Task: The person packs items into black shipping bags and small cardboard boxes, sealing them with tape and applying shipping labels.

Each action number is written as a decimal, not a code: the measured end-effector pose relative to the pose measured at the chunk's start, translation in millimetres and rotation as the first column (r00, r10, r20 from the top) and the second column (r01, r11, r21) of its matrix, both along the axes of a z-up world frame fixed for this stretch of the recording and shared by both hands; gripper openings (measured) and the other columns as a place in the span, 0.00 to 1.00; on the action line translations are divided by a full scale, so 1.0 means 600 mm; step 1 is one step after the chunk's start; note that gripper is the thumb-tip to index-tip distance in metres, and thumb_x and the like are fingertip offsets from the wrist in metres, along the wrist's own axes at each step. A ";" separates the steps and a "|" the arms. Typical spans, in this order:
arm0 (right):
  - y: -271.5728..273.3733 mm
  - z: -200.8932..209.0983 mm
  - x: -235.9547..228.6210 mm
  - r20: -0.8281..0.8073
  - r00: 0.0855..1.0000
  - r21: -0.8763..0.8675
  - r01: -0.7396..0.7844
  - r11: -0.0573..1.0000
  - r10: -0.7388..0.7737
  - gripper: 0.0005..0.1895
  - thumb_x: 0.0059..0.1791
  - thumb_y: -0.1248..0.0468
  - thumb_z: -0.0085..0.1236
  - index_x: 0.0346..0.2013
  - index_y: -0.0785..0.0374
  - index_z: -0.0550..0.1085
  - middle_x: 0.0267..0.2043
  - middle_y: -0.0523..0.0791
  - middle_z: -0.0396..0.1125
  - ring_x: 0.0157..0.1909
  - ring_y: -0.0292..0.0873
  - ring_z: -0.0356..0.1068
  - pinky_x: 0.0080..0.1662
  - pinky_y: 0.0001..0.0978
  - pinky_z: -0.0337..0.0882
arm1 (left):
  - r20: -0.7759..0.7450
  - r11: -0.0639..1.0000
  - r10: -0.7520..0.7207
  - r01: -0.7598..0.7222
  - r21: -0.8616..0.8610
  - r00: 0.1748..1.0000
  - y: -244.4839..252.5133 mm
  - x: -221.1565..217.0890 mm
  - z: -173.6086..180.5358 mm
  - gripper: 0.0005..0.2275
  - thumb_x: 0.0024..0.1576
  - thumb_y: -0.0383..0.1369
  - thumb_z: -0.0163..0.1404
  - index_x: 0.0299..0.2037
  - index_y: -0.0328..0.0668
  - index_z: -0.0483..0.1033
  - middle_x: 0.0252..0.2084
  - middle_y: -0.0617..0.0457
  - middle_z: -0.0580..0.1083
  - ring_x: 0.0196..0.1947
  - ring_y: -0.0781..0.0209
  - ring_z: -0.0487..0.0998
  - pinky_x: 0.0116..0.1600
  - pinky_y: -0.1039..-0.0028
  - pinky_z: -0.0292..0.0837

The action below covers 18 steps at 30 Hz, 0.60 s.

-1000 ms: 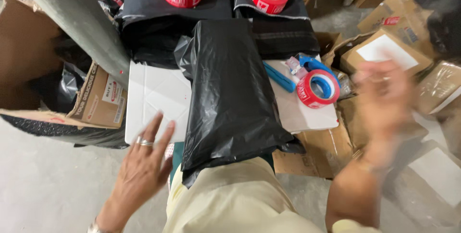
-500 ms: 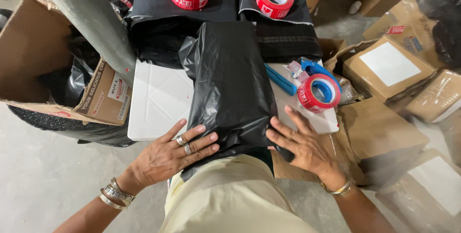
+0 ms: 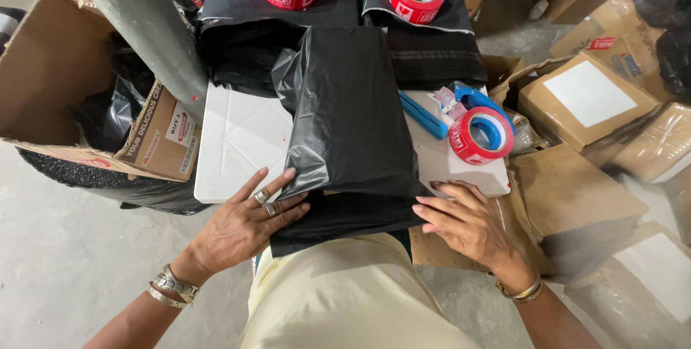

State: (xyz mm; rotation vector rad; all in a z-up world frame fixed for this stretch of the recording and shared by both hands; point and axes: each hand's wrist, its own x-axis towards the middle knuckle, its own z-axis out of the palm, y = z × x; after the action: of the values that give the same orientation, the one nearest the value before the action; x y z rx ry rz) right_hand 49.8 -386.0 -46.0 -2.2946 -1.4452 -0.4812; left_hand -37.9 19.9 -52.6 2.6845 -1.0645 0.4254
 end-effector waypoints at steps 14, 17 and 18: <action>0.036 0.026 0.046 -0.165 0.980 0.195 0.143 0.970 -0.112 0.10 0.41 0.68 0.67 0.35 0.66 0.77 0.32 0.48 0.69 0.36 0.48 0.69 0.41 0.39 0.68 | -0.072 0.889 0.251 -0.259 -0.379 0.965 0.000 0.010 -0.002 0.16 0.46 0.26 0.50 0.46 0.42 0.80 0.25 0.56 0.78 0.56 0.56 0.76 0.75 0.49 0.50; 0.035 0.025 0.065 -0.257 0.952 0.144 0.206 0.968 -0.164 0.07 0.45 0.68 0.66 0.34 0.67 0.77 0.32 0.48 0.69 0.36 0.49 0.70 0.41 0.39 0.69 | -0.041 0.861 0.240 -0.232 -0.453 0.970 0.001 0.017 -0.006 0.12 0.50 0.28 0.51 0.44 0.40 0.80 0.23 0.56 0.77 0.50 0.55 0.78 0.73 0.48 0.51; 0.035 0.023 0.070 -0.253 0.953 0.144 0.206 0.968 -0.165 0.07 0.45 0.68 0.66 0.34 0.67 0.77 0.32 0.48 0.69 0.36 0.49 0.70 0.41 0.39 0.69 | -0.023 0.846 0.238 -0.219 -0.486 0.971 0.001 0.020 -0.010 0.06 0.54 0.29 0.52 0.41 0.44 0.78 0.28 0.57 0.79 0.49 0.58 0.78 0.74 0.49 0.52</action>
State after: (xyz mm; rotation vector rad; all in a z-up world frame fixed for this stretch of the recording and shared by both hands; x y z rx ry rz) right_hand 92.1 -365.2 -32.4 -2.2717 -1.0386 -0.3500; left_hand -25.8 20.3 -58.5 2.3500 -0.5414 0.6885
